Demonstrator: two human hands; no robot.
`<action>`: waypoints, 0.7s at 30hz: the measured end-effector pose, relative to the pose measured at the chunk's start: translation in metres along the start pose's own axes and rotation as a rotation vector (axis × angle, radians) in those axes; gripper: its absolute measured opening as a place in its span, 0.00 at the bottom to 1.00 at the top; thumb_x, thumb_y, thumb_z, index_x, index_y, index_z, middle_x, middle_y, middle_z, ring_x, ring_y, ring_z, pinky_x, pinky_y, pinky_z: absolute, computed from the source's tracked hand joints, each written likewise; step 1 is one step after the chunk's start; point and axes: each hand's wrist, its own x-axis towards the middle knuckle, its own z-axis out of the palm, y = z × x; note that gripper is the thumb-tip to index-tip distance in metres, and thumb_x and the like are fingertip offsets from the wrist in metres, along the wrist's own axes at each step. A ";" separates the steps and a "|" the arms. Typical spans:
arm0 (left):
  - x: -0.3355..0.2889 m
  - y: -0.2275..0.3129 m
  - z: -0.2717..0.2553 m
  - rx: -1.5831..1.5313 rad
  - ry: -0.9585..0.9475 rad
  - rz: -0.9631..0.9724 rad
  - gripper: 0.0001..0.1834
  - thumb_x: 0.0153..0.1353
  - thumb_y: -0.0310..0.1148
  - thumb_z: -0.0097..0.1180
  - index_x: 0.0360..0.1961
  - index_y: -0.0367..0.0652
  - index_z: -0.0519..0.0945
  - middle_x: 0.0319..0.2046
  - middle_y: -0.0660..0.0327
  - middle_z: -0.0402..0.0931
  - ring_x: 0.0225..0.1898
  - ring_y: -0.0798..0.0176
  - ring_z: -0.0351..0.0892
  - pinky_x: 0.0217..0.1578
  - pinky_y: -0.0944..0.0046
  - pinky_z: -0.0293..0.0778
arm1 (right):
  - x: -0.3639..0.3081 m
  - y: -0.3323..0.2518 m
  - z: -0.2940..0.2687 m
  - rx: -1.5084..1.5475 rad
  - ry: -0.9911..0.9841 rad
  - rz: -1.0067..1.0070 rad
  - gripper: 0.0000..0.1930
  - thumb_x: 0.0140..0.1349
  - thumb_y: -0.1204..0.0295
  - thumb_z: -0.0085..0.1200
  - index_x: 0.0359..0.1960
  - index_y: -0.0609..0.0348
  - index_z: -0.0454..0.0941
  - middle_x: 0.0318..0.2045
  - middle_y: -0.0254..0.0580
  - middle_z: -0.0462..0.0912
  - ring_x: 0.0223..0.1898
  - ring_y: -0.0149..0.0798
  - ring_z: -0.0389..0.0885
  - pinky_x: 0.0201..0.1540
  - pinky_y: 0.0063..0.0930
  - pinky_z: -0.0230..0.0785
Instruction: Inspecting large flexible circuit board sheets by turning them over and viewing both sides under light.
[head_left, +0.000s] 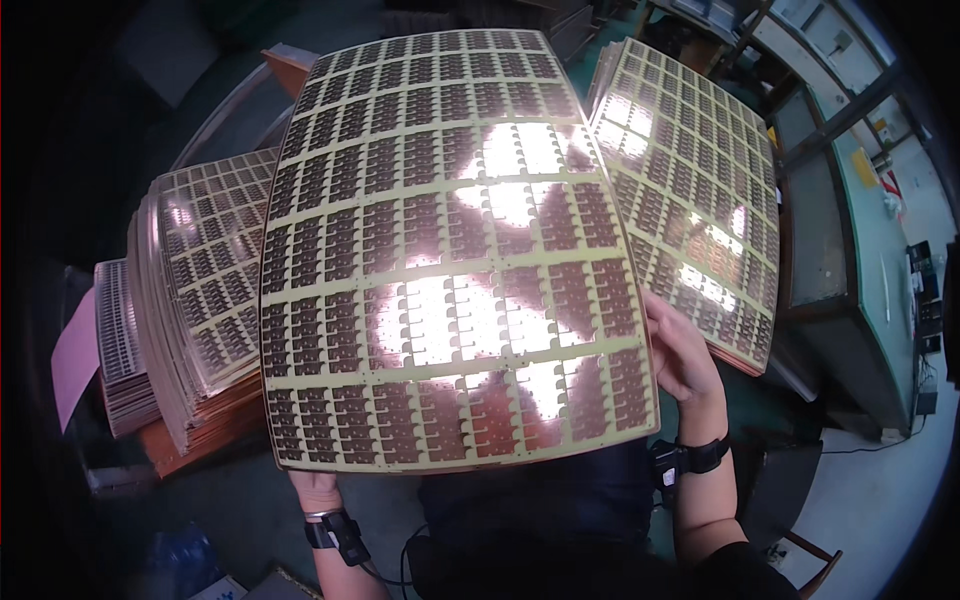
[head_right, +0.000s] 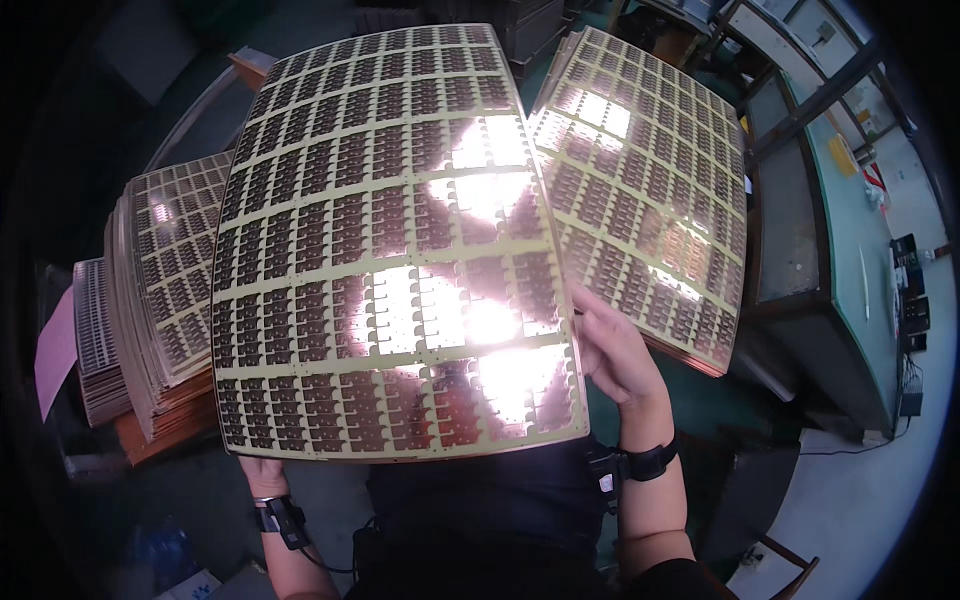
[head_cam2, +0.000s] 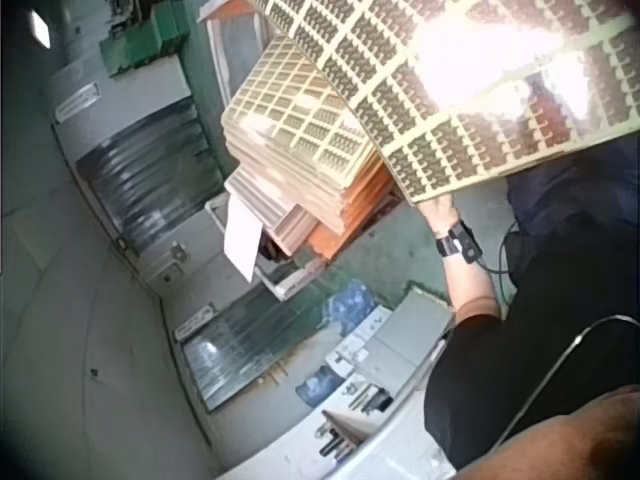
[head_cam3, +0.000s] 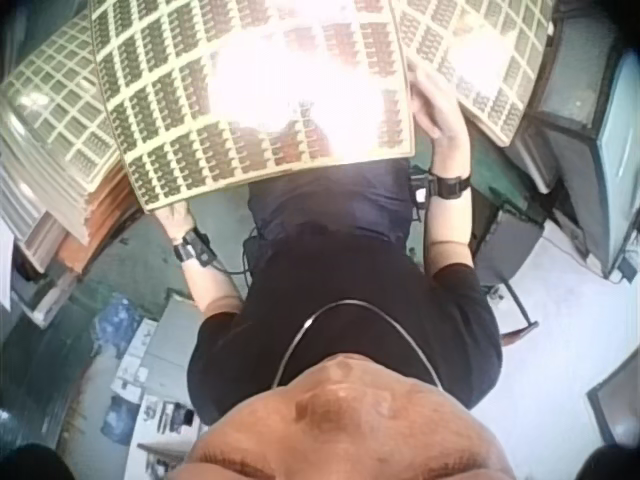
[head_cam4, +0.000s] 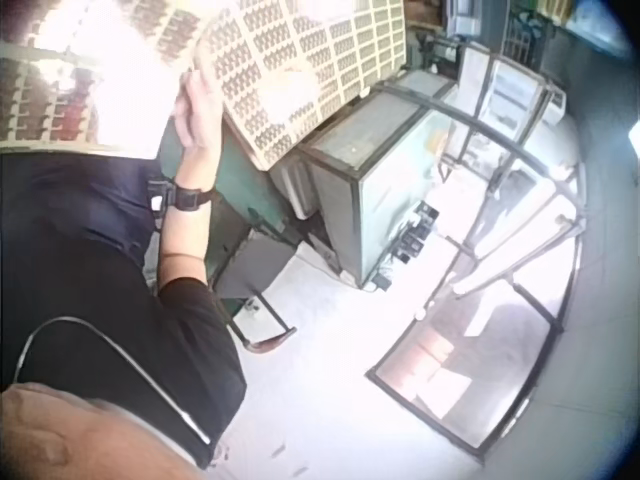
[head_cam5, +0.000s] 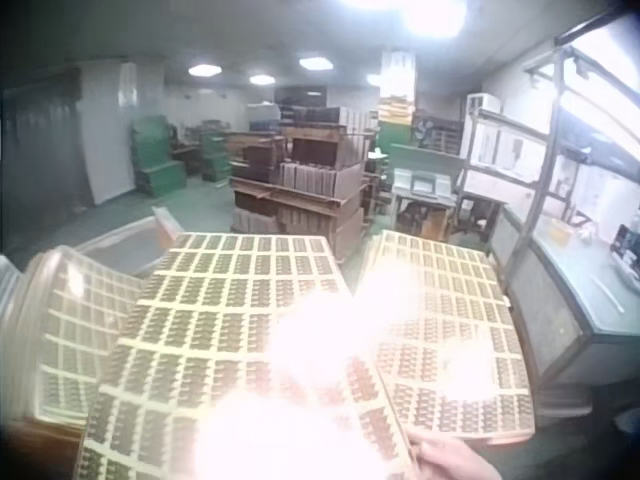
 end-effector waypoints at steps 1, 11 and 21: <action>-0.004 -0.004 -0.005 -0.527 0.107 -0.274 0.22 0.59 0.33 0.47 0.54 0.39 0.65 0.49 0.52 0.69 0.48 0.57 0.72 0.50 0.57 0.69 | 0.001 0.005 -0.004 -0.051 -0.100 0.107 0.29 0.61 0.65 0.47 0.59 0.68 0.53 0.45 0.48 0.74 0.39 0.28 0.78 0.31 0.14 0.73; -0.033 0.031 0.108 -0.502 -0.014 -0.178 0.31 0.54 0.23 0.53 0.59 0.38 0.56 0.54 0.55 0.63 0.55 0.57 0.65 0.57 0.56 0.61 | 0.009 0.058 0.030 -0.064 -0.211 0.319 0.21 0.56 0.75 0.52 0.51 0.68 0.63 0.45 0.46 0.75 0.44 0.36 0.75 0.48 0.30 0.69; 0.001 0.062 0.077 -0.434 -0.217 -0.171 0.28 0.51 0.22 0.54 0.55 0.35 0.61 0.48 0.55 0.68 0.47 0.62 0.71 0.48 0.65 0.68 | 0.030 0.024 0.004 0.381 -0.080 -0.139 0.21 0.65 0.68 0.37 0.57 0.68 0.57 0.50 0.55 0.70 0.50 0.46 0.71 0.51 0.35 0.69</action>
